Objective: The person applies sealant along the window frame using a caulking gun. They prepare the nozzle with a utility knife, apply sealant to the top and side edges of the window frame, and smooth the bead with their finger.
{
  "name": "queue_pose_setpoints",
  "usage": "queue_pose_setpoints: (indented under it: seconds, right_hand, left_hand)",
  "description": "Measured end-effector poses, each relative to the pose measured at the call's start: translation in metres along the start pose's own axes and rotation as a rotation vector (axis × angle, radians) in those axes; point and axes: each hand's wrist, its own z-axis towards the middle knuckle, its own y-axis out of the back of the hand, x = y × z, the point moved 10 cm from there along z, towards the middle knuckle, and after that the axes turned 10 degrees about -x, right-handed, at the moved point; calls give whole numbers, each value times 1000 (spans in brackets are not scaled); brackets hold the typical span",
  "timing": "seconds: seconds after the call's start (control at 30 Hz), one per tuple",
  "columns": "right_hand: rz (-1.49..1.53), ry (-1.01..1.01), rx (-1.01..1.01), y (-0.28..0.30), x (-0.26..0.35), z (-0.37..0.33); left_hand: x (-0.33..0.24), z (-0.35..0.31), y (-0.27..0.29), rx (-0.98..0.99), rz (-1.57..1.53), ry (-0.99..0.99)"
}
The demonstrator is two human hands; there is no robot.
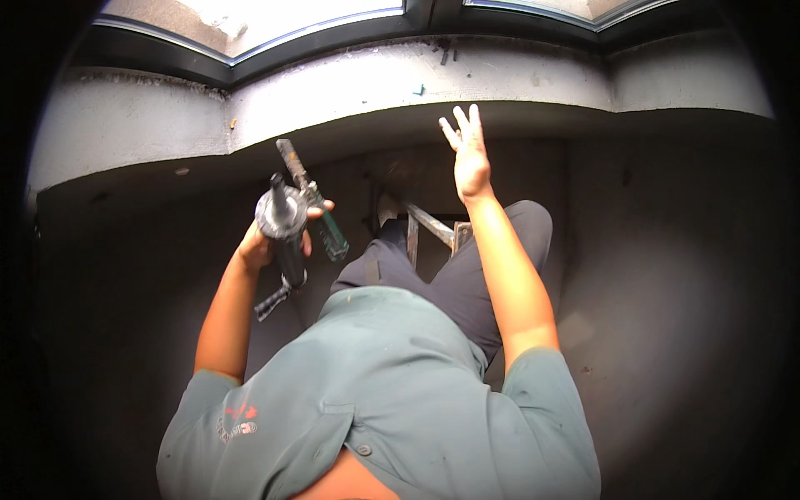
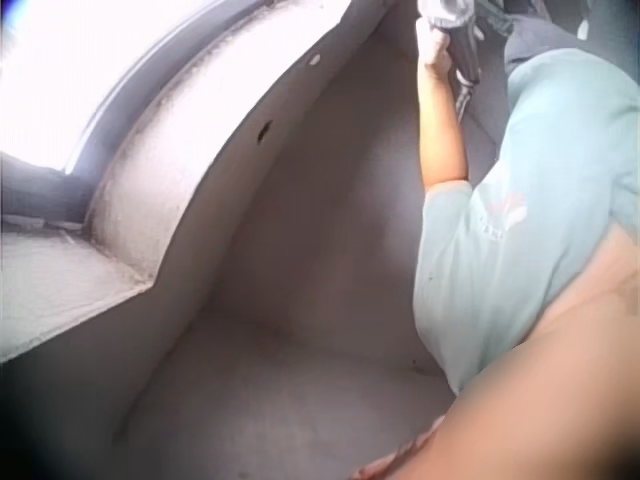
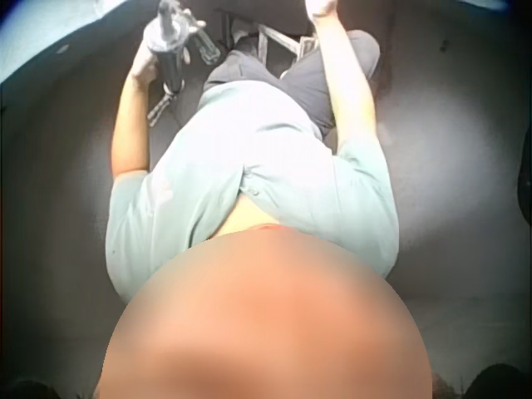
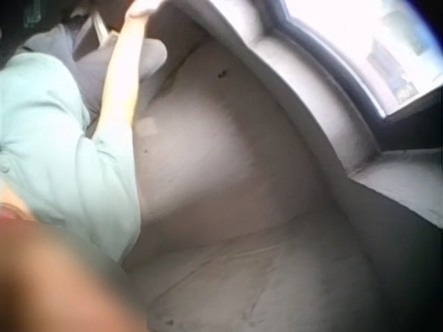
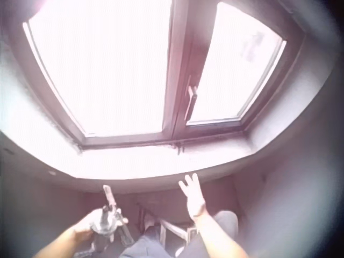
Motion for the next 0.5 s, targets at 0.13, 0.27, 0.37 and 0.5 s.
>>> queue_pose_setpoints:
  seconds: [0.13,0.27,0.37,0.5]
  right_hand:
    - [-1211,271,82,42,-57,84]
    - [-1532,554,146,53,-88,114]
    - [-1686,531,221,52,-114,98]
    - [-1635,545,251,43,-103,82]
  left_hand:
    - [3,-13,10,-124,-67,52]
    - [13,-29,17,-210,-27,53]
    - [19,-39,23,-269,-13,49]
    - [20,-40,22,-264,-55,52]
